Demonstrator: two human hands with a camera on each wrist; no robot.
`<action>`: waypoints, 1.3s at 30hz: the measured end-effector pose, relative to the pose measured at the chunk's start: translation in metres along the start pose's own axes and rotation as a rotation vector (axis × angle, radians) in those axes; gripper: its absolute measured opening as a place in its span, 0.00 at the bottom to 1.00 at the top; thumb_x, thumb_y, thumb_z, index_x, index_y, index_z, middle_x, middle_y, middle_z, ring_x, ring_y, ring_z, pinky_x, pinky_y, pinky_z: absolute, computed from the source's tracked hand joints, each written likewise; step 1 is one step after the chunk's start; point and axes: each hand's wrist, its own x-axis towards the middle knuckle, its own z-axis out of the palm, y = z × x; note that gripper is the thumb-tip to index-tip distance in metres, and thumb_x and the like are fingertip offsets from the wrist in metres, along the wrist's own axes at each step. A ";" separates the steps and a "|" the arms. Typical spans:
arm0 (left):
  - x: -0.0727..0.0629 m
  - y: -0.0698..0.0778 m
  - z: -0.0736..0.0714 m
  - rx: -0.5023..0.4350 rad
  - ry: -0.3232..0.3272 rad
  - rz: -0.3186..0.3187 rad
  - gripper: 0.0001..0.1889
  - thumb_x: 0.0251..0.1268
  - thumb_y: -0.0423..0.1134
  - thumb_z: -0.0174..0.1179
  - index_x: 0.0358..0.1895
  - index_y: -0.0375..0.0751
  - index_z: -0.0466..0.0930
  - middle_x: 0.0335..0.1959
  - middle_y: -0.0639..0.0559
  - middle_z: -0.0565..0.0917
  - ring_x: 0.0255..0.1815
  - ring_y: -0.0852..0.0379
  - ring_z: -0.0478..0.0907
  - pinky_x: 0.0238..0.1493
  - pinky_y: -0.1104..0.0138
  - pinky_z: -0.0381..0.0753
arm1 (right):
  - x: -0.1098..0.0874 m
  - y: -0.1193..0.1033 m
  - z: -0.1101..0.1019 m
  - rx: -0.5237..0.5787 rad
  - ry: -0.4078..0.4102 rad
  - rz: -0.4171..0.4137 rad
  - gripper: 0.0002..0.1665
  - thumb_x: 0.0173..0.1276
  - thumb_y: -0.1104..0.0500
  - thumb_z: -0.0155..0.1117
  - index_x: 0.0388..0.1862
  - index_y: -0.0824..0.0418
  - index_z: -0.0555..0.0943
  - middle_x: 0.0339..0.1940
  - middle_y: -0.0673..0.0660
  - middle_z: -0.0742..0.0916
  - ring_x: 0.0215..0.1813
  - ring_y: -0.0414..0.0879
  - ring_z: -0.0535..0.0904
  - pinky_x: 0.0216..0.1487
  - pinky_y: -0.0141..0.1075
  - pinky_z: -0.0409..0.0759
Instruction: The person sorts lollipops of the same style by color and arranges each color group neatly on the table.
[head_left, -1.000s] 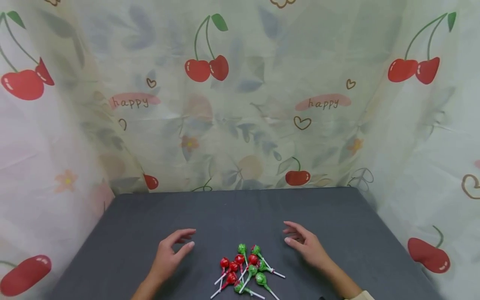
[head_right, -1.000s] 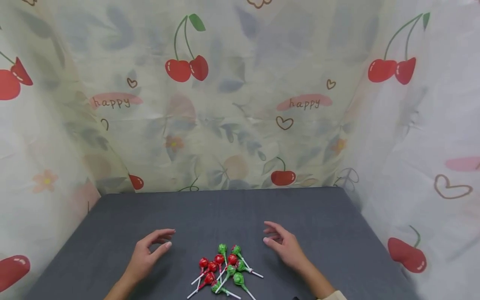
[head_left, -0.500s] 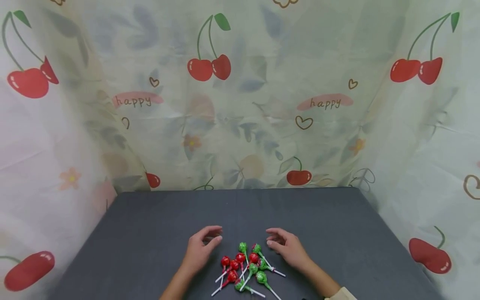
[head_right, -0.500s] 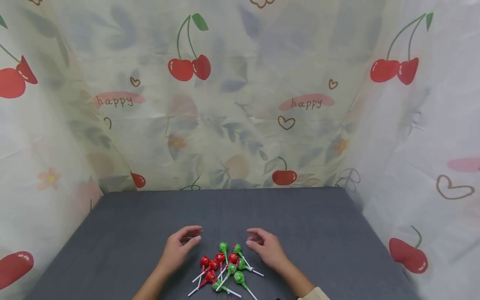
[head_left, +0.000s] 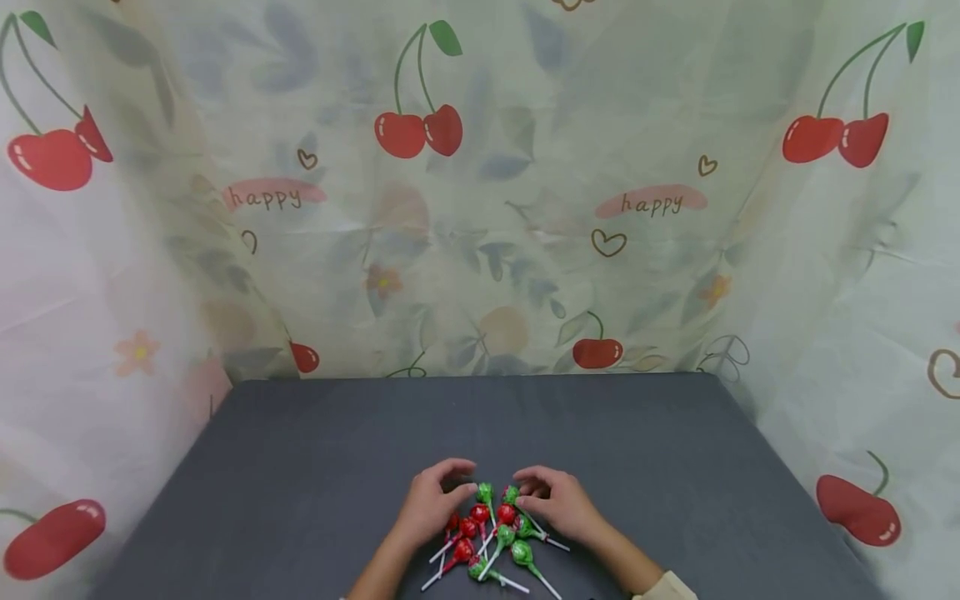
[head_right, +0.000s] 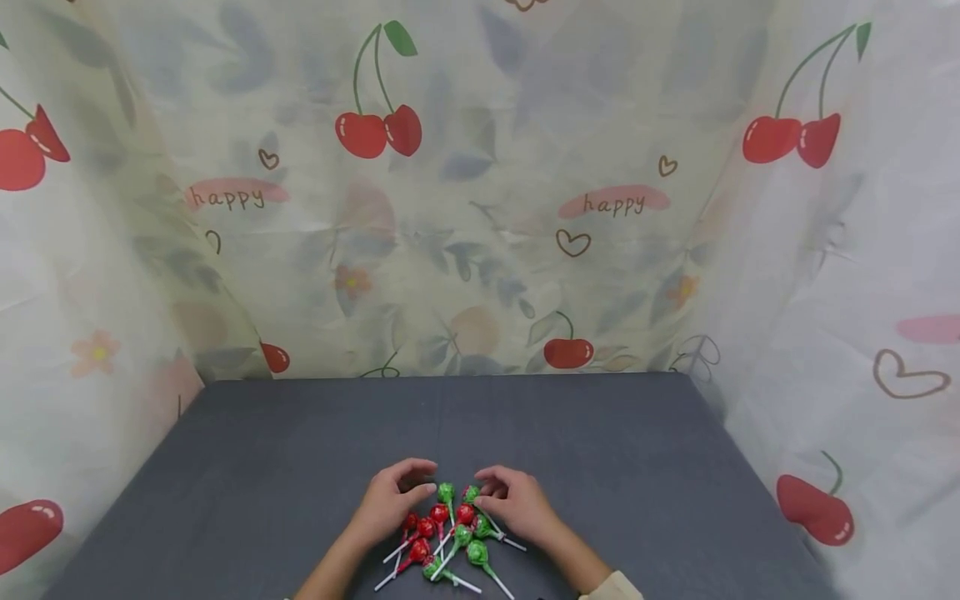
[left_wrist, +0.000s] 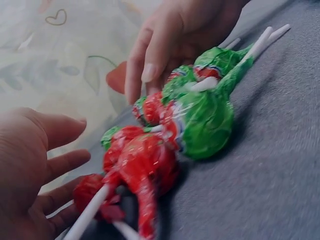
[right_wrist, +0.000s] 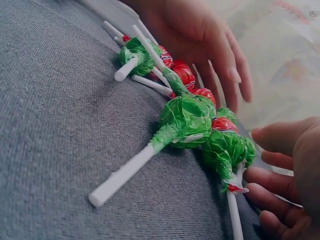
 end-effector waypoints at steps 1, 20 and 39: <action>0.000 0.001 0.002 0.004 -0.013 -0.006 0.15 0.63 0.41 0.66 0.51 0.41 0.83 0.45 0.50 0.85 0.47 0.52 0.81 0.48 0.56 0.77 | 0.000 0.000 0.001 -0.010 -0.001 -0.005 0.16 0.63 0.57 0.71 0.49 0.61 0.83 0.33 0.47 0.85 0.33 0.38 0.80 0.34 0.33 0.77; 0.001 0.007 0.018 0.272 0.064 -0.012 0.09 0.53 0.44 0.71 0.39 0.56 0.88 0.38 0.59 0.85 0.40 0.55 0.74 0.44 0.54 0.68 | 0.007 -0.008 0.003 -0.166 -0.034 -0.065 0.13 0.62 0.59 0.70 0.47 0.57 0.86 0.28 0.45 0.77 0.27 0.37 0.72 0.28 0.32 0.71; 0.004 0.012 0.017 0.293 0.023 -0.069 0.12 0.51 0.46 0.73 0.41 0.56 0.89 0.38 0.58 0.85 0.42 0.51 0.75 0.45 0.51 0.70 | 0.005 -0.005 0.003 -0.215 -0.054 -0.112 0.15 0.63 0.60 0.69 0.49 0.52 0.86 0.36 0.44 0.81 0.27 0.34 0.72 0.29 0.31 0.71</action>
